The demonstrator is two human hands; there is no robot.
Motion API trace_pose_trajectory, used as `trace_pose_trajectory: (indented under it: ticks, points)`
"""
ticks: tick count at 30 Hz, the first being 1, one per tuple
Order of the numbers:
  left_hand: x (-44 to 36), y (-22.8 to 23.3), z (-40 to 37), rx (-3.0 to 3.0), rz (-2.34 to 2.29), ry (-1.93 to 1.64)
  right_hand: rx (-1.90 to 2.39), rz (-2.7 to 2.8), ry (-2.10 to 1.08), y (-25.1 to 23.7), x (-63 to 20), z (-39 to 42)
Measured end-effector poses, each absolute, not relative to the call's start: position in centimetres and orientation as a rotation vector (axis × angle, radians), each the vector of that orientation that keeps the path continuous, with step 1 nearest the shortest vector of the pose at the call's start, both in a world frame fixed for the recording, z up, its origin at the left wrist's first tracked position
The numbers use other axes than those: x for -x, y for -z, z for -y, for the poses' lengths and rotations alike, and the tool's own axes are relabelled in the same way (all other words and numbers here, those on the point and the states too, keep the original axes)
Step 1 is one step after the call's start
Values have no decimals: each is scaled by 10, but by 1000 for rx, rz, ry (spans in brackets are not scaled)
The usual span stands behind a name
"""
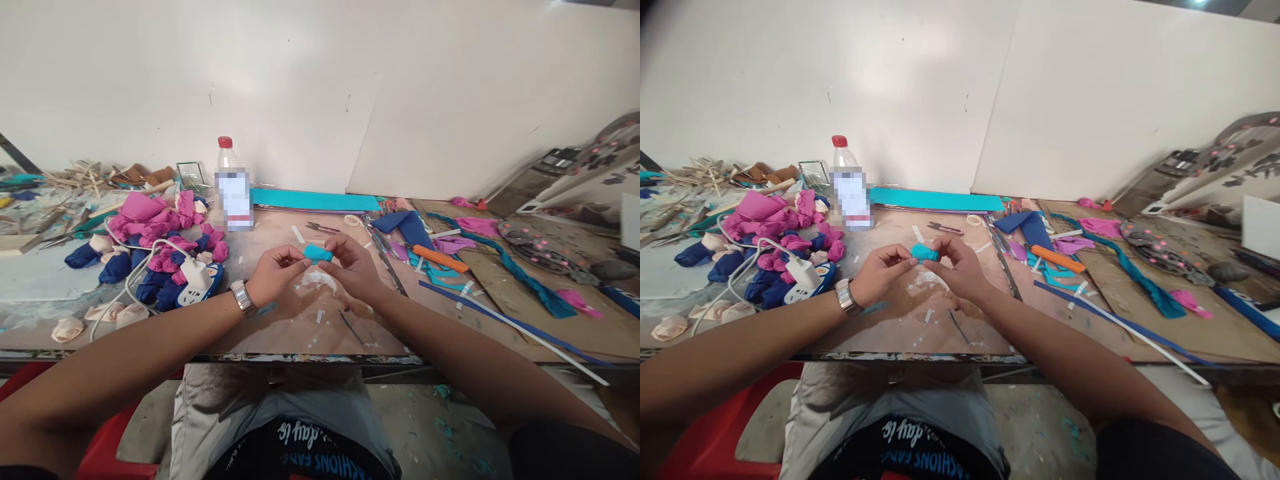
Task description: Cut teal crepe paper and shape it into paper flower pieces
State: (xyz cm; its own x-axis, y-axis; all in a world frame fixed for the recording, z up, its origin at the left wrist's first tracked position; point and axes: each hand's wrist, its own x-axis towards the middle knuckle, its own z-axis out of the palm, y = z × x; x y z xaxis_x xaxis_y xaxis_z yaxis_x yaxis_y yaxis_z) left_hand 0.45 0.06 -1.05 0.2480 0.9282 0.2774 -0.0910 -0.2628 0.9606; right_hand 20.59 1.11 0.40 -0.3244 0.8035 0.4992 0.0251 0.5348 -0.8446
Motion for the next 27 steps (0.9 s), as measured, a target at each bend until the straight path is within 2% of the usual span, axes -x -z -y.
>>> trace_pose_trajectory:
  ticks: [6, 14, 27]
  points:
    - [-2, 11, 0, -1679, -833, -1393, 770, 1808, -823, -3, -208, -13]
    - [-3, 15, 1, -1850, -858, -1182, 837, 1978, -561, -9, -211, -14]
    - [-3, 15, 5, -1964, -907, -875, 821, 2142, -477, -8, -212, -16]
